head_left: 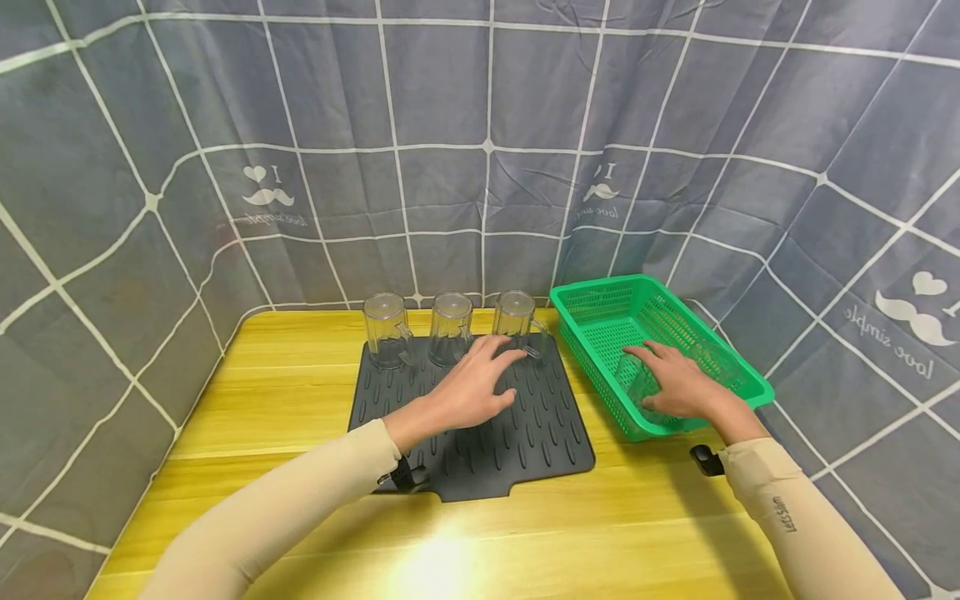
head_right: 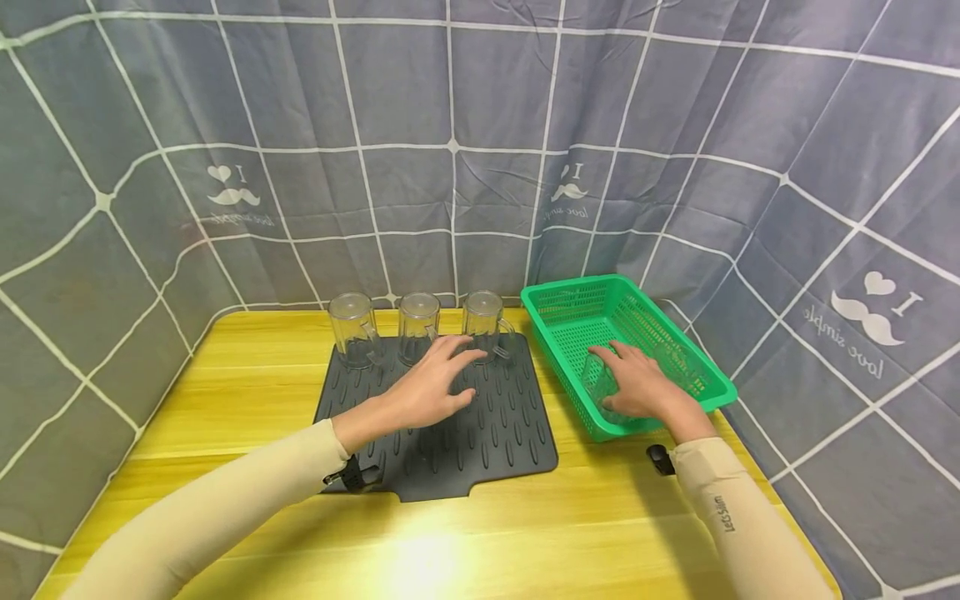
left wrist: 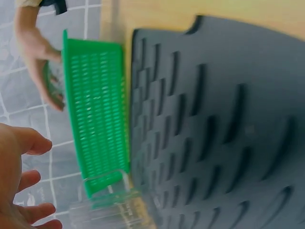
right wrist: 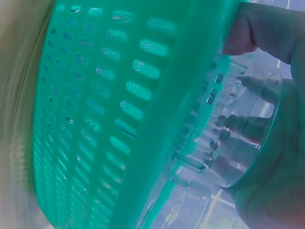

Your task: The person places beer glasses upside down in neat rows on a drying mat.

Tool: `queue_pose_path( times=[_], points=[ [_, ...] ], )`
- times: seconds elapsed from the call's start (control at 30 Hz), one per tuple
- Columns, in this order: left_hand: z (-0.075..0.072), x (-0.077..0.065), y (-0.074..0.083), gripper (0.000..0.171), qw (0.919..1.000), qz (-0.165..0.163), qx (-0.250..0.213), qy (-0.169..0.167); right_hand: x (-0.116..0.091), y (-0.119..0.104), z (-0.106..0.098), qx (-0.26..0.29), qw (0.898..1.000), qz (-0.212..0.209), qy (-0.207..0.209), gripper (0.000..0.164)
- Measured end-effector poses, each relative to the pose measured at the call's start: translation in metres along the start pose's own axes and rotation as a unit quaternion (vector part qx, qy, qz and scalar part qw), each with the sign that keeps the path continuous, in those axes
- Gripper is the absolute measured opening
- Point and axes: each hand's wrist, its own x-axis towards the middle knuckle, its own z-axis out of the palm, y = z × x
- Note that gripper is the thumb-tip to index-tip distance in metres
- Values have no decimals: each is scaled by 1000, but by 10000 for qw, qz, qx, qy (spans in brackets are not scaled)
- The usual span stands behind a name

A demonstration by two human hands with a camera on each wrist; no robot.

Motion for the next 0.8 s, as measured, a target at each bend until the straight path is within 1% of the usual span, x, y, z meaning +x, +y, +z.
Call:
queue_pose_path(
  times=[0.17, 0.4, 0.6, 0.8],
  points=[
    [8, -17, -5, 58, 9998, -30, -40, -210, -1, 1, -1, 84, 10000, 35, -8, 84],
    [16, -33, -12, 60, 9993, -140, 42, -350, -3, 2, 0, 156, 9998, 78, 47, 82],
    [23, -45, -16, 63, 9975, -362, 65, -600, -3, 2, 0, 96, 9999, 79, 85, 80],
    [35, -60, -23, 67, 9951, -551, -26, -822, -3, 2, 0, 57, 9999, -24, 113, 78]
  ],
)
